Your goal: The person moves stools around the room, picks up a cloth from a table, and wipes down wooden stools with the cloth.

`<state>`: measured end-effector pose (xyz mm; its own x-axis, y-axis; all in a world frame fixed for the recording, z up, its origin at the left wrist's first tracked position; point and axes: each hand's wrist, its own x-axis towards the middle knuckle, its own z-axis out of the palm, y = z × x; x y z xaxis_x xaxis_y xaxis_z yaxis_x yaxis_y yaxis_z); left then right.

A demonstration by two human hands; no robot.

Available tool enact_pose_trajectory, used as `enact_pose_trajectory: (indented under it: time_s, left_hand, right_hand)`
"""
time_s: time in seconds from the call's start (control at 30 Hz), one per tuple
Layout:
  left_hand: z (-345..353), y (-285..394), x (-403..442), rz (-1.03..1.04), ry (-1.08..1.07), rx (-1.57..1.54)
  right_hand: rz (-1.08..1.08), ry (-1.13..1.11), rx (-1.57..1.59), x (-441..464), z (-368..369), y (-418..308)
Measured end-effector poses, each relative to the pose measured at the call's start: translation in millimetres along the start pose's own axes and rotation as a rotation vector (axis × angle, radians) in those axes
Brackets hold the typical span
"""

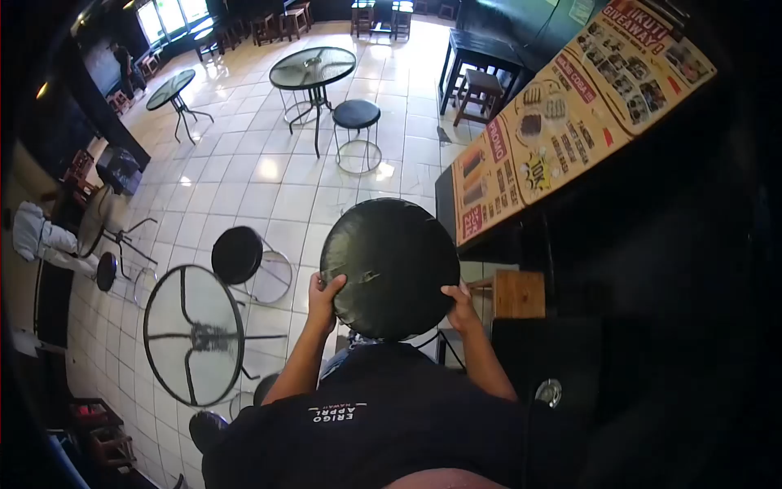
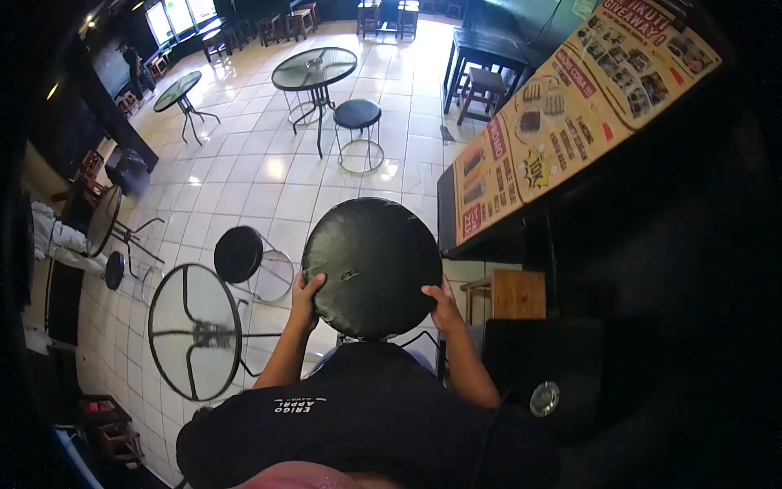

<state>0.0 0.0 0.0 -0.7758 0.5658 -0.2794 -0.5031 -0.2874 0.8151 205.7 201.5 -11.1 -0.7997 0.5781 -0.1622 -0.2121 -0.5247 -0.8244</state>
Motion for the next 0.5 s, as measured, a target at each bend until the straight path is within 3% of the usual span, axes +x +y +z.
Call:
enact_pose_trajectory:
  time_s: [0.07,0.1,0.17,0.2,0.5]
  left_hand:
    - [12,-9,-7,-0.058,-0.071,-0.033]
    - [32,27,65,-0.068,-0.046,0.022]
    - [65,27,109,-0.073,-0.125,0.024]
    - [87,19,134,-0.037,-0.132,0.014]
    - [216,14,334,-0.055,-0.201,-0.019]
  right_hand:
    - [-0.019,0.125,0.067,-18,-9,-3]
    - [0.006,0.130,0.124,58,3,-10]
    - [0.042,0.370,0.372,102,-10,-26]
    - [-0.010,0.444,0.319,120,-6,-53]
    - [-0.186,0.445,0.293,324,-82,-133]
